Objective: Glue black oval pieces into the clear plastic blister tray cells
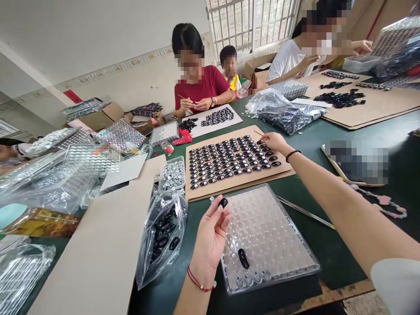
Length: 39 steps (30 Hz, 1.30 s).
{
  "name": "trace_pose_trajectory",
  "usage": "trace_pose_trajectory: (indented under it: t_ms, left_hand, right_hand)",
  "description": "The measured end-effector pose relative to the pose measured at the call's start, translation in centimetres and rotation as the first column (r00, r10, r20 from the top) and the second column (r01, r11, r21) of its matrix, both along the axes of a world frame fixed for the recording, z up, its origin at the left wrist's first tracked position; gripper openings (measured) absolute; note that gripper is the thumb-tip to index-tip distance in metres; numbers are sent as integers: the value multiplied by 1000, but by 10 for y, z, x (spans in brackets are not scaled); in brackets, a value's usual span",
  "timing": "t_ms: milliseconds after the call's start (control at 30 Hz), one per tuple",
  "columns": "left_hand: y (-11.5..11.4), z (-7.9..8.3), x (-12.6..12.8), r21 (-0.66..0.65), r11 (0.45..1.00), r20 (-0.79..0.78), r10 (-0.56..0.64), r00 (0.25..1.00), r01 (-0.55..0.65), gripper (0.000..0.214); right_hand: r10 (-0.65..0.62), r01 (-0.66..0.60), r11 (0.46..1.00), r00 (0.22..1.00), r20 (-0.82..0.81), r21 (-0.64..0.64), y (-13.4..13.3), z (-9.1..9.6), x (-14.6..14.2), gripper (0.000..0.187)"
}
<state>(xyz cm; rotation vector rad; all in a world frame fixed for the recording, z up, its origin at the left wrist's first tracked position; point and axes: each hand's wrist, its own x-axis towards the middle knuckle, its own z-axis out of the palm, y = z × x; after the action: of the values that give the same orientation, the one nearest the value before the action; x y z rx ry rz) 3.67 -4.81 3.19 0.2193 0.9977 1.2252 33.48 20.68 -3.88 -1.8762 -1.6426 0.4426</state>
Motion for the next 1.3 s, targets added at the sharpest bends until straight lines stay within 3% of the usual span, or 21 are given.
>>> trace_pose_trajectory:
  t_ms: [167,267,333,367,433,500,567,633,700,867,1033,1100,1200,1300]
  left_hand:
    - [-1,-3,1,31,998,13,-47,999,46,26]
    - [-1,-7,2,68,996,13,-57,998,56,22]
    - [0,-9,4,90,994,1,-65,998,65,20]
    - [0,-9,5,97,993,-4,-74,997,74,19]
    - [0,-11,7,115,989,-12,-94,995,95,17]
    - [1,-15,8,141,983,-27,-111,993,114,15]
    - [2,-19,10,158,978,-46,-133,990,139,14]
    - [3,-23,11,171,970,-76,-162,984,172,15]
    - [1,-26,13,193,958,-111,-192,975,211,17]
    - [-4,-25,18,233,928,-195,-249,949,291,17]
    - [-7,-20,19,259,878,-451,-257,855,401,18]
    - [-8,-17,18,263,855,-613,-209,762,447,22]
    - [-11,-13,17,285,821,-838,-37,544,495,21]
    - [-14,-15,19,280,763,-925,53,375,583,22]
  right_hand:
    - [-14,15,998,1000,-5,58,-10,15,-7,19]
    - [-49,54,987,998,-37,152,-36,33,-18,29]
    - [-23,47,976,993,-114,211,-72,45,-29,37]
    - [56,11,965,967,-249,262,-95,51,-36,39]
    - [278,-117,933,833,-479,339,-151,59,-51,40]
    - [420,-224,898,695,-583,379,-210,66,-65,42]
    - [509,-390,860,630,-587,328,-261,69,-79,38]
    - [624,-598,768,619,-477,228,-298,67,-91,28]
    - [721,-721,678,612,-326,147,-319,61,-101,23]
    - [772,-771,635,636,6,50,-329,57,-110,25]
    - [752,-744,648,659,12,162,-301,82,-102,25]
    - [725,-716,661,687,54,224,-280,86,-99,25]
    - [730,-727,635,675,107,259,-253,79,-98,25]
    - [746,-746,619,656,114,244,-245,65,-98,25]
